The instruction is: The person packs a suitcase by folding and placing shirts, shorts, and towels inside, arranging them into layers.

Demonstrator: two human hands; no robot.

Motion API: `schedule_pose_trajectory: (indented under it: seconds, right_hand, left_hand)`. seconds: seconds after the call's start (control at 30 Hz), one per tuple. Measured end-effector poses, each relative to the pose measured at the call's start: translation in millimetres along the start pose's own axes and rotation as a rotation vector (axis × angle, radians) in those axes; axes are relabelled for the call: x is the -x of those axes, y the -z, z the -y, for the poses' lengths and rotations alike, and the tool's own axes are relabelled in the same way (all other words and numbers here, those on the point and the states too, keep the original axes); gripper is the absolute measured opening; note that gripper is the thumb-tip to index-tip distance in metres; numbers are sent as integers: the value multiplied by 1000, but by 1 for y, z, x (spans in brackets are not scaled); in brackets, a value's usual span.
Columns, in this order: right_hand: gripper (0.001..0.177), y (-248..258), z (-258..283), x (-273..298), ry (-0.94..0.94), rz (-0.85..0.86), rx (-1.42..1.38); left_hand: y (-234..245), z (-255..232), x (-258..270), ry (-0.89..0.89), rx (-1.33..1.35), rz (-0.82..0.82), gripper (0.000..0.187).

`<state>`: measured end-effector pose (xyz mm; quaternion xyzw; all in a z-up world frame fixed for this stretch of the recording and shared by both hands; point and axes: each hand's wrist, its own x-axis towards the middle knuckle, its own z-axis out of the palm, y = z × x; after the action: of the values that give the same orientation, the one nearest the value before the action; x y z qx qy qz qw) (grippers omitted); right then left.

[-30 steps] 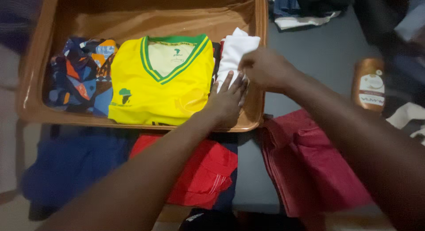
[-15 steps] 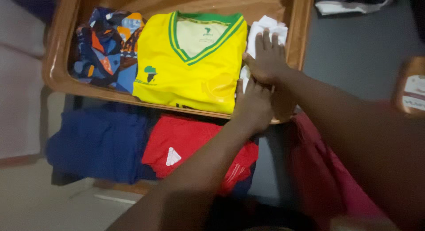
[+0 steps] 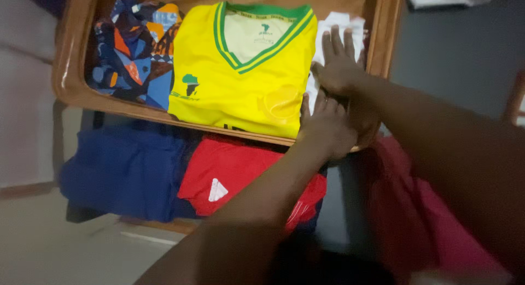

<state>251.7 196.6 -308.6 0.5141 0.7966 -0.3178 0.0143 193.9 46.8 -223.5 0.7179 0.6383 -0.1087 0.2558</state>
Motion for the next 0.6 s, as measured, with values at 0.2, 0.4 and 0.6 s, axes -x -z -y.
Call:
schedule_pose_trajectory:
  seconds: [0.2,0.4,0.6]
  right_hand:
    - [80,17,3,12,-24,-11,75]
    - [80,28,22,41,-71,-11,238]
    - [58,16,-27,42,390,-4,417]
  left_hand:
    - [7,3,43,-24,194,-412,61]
    - [16,1,54,128,227,-471,55]
    - [12,6,52,142,185,-322,69]
